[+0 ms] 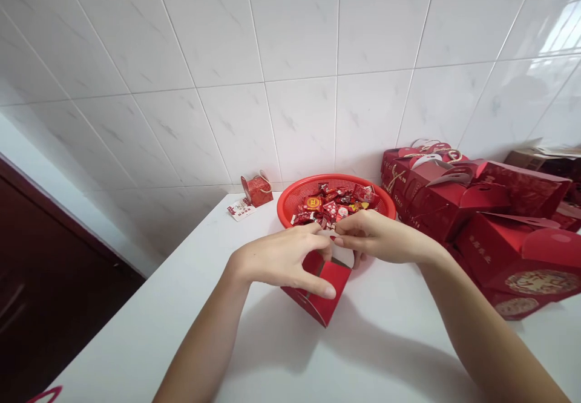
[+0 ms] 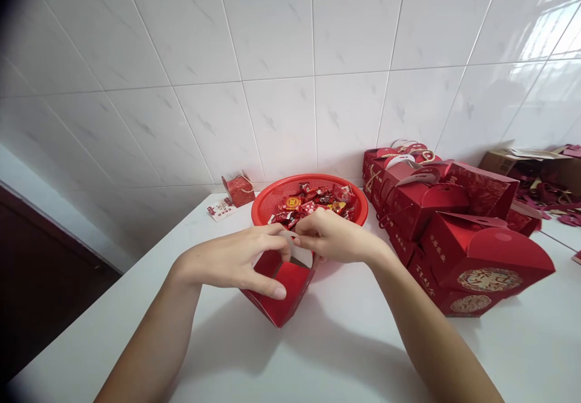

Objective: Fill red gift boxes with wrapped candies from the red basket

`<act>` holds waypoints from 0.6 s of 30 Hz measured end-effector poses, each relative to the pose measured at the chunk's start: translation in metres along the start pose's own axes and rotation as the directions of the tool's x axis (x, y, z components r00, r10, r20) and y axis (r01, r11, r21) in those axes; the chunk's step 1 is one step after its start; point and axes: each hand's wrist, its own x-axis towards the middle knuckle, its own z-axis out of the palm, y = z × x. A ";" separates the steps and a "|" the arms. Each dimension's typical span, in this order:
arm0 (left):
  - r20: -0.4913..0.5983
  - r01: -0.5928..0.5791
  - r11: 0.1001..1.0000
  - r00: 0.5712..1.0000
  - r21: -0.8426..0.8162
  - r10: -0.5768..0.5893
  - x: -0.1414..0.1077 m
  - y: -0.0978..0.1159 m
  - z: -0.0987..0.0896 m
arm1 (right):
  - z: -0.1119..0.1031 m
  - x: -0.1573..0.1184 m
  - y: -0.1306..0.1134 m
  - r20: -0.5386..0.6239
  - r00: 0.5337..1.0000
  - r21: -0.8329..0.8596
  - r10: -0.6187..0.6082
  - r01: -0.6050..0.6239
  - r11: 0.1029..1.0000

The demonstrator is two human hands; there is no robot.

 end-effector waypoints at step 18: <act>0.203 0.054 0.997 0.978 -0.048 -0.043 0.018 -0.019 0.000 | 0.036 0.001 -0.018 -0.011 0.999 -0.476 0.031 -0.033 0.879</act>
